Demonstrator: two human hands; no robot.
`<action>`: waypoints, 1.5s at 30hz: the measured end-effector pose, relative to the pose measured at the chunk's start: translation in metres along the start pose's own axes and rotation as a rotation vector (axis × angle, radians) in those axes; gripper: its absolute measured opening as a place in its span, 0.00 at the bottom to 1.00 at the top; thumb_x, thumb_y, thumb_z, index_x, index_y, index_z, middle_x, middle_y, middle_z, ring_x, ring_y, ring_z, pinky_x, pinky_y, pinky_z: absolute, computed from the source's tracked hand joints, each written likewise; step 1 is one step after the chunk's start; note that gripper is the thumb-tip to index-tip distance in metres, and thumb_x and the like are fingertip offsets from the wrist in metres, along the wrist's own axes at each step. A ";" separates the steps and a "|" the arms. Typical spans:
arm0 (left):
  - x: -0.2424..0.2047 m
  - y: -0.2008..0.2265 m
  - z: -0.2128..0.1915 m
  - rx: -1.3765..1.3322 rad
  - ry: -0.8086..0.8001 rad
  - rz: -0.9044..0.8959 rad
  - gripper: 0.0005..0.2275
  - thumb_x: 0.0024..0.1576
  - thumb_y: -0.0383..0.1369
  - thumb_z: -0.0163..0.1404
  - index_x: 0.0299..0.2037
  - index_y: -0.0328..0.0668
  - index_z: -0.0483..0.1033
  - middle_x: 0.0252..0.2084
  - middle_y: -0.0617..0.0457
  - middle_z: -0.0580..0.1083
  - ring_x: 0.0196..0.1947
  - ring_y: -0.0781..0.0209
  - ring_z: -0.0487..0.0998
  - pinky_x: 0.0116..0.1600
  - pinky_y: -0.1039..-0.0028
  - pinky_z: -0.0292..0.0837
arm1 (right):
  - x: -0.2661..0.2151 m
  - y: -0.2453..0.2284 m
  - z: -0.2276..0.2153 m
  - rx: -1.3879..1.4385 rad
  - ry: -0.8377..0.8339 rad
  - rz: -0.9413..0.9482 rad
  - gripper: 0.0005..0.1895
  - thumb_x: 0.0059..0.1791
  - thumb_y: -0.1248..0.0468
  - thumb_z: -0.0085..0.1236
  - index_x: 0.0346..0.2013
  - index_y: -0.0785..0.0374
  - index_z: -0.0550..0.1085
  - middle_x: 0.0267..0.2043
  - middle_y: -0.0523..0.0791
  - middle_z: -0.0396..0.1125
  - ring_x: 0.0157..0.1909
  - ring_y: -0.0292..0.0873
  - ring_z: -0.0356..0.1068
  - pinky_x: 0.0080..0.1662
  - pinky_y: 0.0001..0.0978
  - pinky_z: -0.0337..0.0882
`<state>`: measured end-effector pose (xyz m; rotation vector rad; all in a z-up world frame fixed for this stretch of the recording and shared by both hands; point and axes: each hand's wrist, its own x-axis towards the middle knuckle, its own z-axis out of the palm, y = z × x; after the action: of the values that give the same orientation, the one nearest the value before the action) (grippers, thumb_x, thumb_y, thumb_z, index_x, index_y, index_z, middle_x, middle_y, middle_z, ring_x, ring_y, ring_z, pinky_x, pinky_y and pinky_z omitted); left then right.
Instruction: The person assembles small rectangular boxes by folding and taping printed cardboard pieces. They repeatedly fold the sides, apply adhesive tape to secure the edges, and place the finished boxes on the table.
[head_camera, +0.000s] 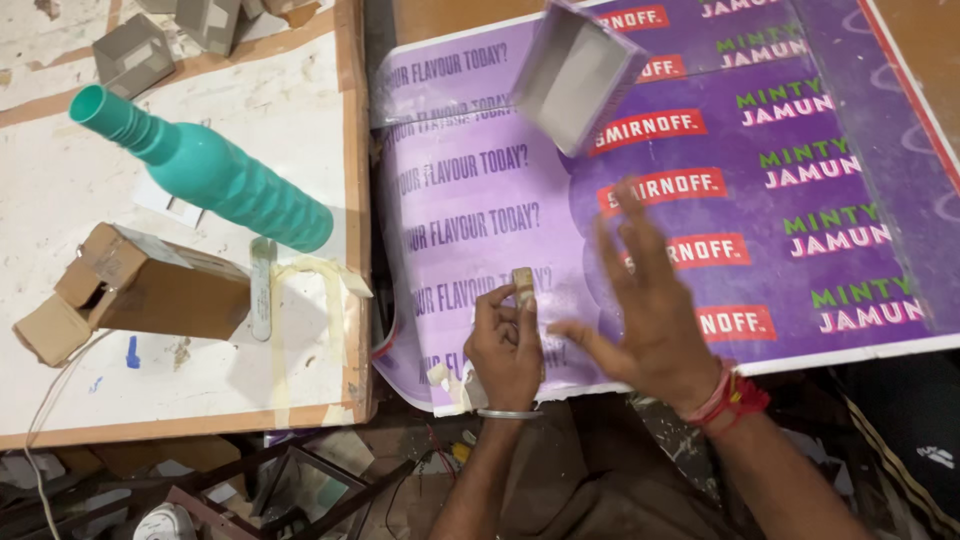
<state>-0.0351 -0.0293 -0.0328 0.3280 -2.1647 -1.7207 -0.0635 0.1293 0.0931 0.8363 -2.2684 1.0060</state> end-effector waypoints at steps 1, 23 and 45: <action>0.000 0.001 0.000 0.003 0.007 0.018 0.09 0.61 0.28 0.55 0.49 0.34 0.75 0.24 0.57 0.74 0.18 0.76 0.70 0.20 0.82 0.60 | -0.006 0.000 0.008 0.017 -0.088 0.026 0.42 0.43 0.54 0.68 0.65 0.71 0.64 0.73 0.61 0.49 0.73 0.65 0.52 0.67 0.53 0.62; 0.000 0.017 0.001 0.034 -0.088 0.040 0.09 0.57 0.27 0.59 0.46 0.34 0.78 0.21 0.56 0.75 0.15 0.75 0.71 0.18 0.79 0.60 | -0.090 0.049 0.042 -0.261 -0.193 0.188 0.09 0.42 0.65 0.65 0.36 0.60 0.81 0.42 0.42 0.76 0.50 0.45 0.73 0.52 0.40 0.72; 0.008 0.023 -0.004 0.048 -0.282 0.042 0.08 0.57 0.28 0.60 0.44 0.36 0.78 0.20 0.54 0.75 0.15 0.70 0.71 0.20 0.77 0.61 | -0.075 0.039 0.044 -0.315 -0.132 0.305 0.08 0.42 0.69 0.65 0.35 0.63 0.80 0.39 0.43 0.75 0.45 0.45 0.74 0.46 0.37 0.73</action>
<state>-0.0400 -0.0307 -0.0090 0.0522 -2.3915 -1.7849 -0.0494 0.1404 -0.0004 0.4441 -2.6328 0.7027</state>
